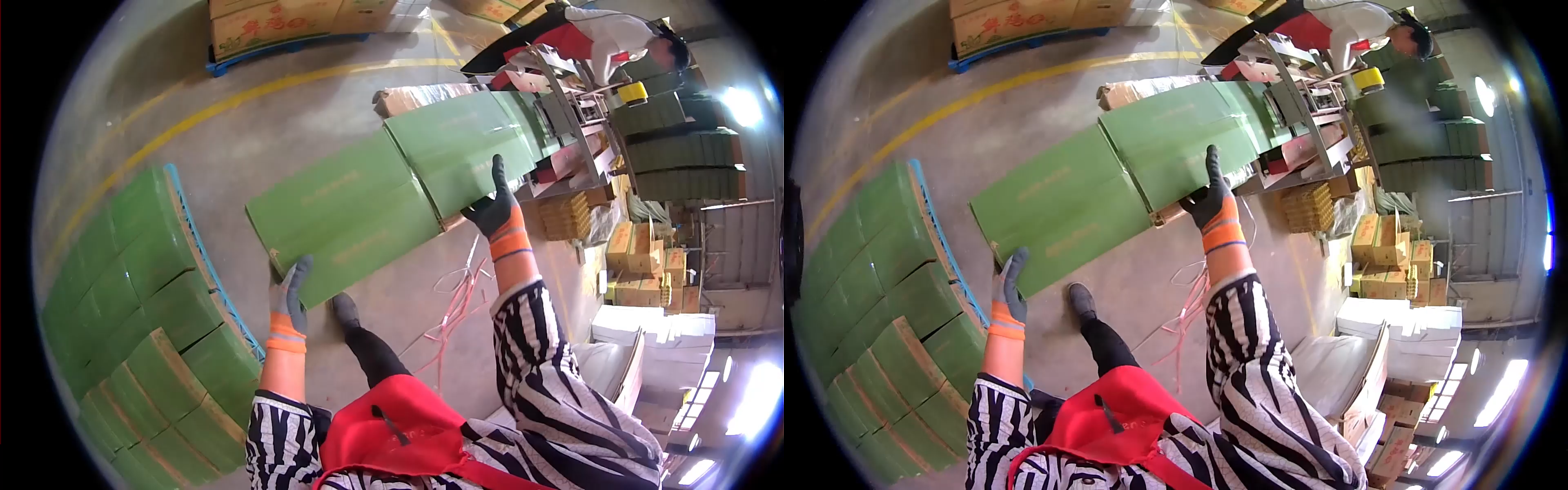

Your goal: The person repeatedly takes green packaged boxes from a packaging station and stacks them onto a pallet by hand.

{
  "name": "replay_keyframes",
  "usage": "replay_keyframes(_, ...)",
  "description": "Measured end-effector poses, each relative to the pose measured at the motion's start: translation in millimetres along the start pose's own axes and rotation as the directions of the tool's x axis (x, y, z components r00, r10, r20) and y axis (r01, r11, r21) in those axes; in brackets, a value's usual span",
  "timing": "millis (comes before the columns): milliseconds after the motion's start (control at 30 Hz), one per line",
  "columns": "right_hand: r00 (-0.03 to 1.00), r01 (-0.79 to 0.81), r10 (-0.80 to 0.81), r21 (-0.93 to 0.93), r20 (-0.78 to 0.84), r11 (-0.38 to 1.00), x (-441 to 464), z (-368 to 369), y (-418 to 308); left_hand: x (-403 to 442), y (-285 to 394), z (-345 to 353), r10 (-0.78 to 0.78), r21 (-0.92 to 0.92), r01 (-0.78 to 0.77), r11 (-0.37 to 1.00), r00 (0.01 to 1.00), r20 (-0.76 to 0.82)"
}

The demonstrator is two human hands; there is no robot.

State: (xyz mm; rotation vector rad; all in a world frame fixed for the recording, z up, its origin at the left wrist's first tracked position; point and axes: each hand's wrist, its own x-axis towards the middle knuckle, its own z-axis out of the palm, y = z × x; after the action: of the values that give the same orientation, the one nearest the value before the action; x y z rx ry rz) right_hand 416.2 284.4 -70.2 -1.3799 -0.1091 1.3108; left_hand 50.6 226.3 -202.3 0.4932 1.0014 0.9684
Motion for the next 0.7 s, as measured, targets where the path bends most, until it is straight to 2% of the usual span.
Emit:
replay_keyframes(33,0.992,-0.079,0.078,-0.003,-0.097,0.997,0,8,-6,2,-4,-6,-0.002,-0.011,0.002,1.0,1.0,-0.009)
replay_keyframes(100,0.988,0.104,-0.112,-0.075,-0.108,0.992,15,-6,14,-4,-26,-18,0.127,-0.094,-0.126,0.988,0.992,0.006)
replay_keyframes(133,0.956,0.274,-0.282,-0.096,-0.085,0.957,-2,5,29,-6,-38,-29,0.132,-0.159,-0.132,0.979,0.991,-0.006)
replay_keyframes(167,0.955,0.256,-0.276,-0.167,-0.108,0.952,-2,1,36,-8,-50,-39,0.138,-0.222,-0.138,0.965,0.99,-0.018)
replay_keyframes(200,0.958,0.245,-0.273,-0.24,-0.093,0.939,-18,4,48,-25,-67,-58,0.056,-0.304,-0.065,0.95,0.998,-0.037)
replay_keyframes(233,0.96,0.234,-0.27,-0.312,-0.077,0.921,-35,7,59,-55,-69,-74,0.055,-0.255,-0.081,0.964,0.993,-0.106)
replay_keyframes(267,0.968,0.23,-0.249,-0.298,-0.026,0.927,-49,16,77,-86,-71,-89,0.054,-0.204,-0.089,0.975,0.983,-0.174)
replay_keyframes(300,0.977,0.176,-0.146,-0.199,0.156,0.964,-64,22,95,-126,-56,-86,0.126,-0.011,-0.134,0.991,0.954,-0.274)
replay_keyframes(333,0.974,0.206,-0.168,-0.272,0.154,0.94,-79,39,122,-160,-49,-93,0.198,0.187,-0.138,0.973,0.913,-0.357)
replay_keyframes(367,0.956,0.237,-0.157,-0.331,0.249,0.913,-87,55,152,-198,-89,-113,-0.013,-0.289,-0.142,0.947,0.88,-0.474)
replay_keyframes(433,0.963,0.129,-0.004,-0.449,0.269,0.884,-97,82,224,-268,-124,-140,0.024,-0.027,-0.048,0.998,0.809,-0.587)
replay_keyframes(533,0.884,-0.02,0.319,-0.654,0.342,0.756,-95,112,351,-350,-205,-161,0.01,-0.191,-0.249,0.95,0.631,-0.775)
replay_keyframes(567,0.888,-0.029,0.339,-0.699,0.31,0.715,-99,130,395,-354,-219,-172,-0.016,-0.247,-0.324,0.913,0.577,-0.817)
replay_keyframes(600,0.817,0.003,0.377,-0.656,0.437,0.754,-97,140,440,-358,-234,-184,-0.042,-0.289,-0.404,0.868,0.519,-0.853)
replay_keyframes(633,0.764,0.004,0.454,-0.707,0.459,0.707,-96,153,475,-354,-238,-189,-0.082,-0.337,-0.482,0.809,0.475,-0.876)
replay_keyframes(667,0.728,-0.004,0.481,-0.698,0.489,0.716,-98,167,509,-350,-243,-199,-0.124,-0.374,-0.553,0.744,0.436,-0.891)
replay_keyframes(700,0.705,-0.002,0.518,-0.728,0.485,0.685,-104,184,528,-341,-251,-214,-0.104,-0.372,-0.593,0.715,0.435,-0.894)
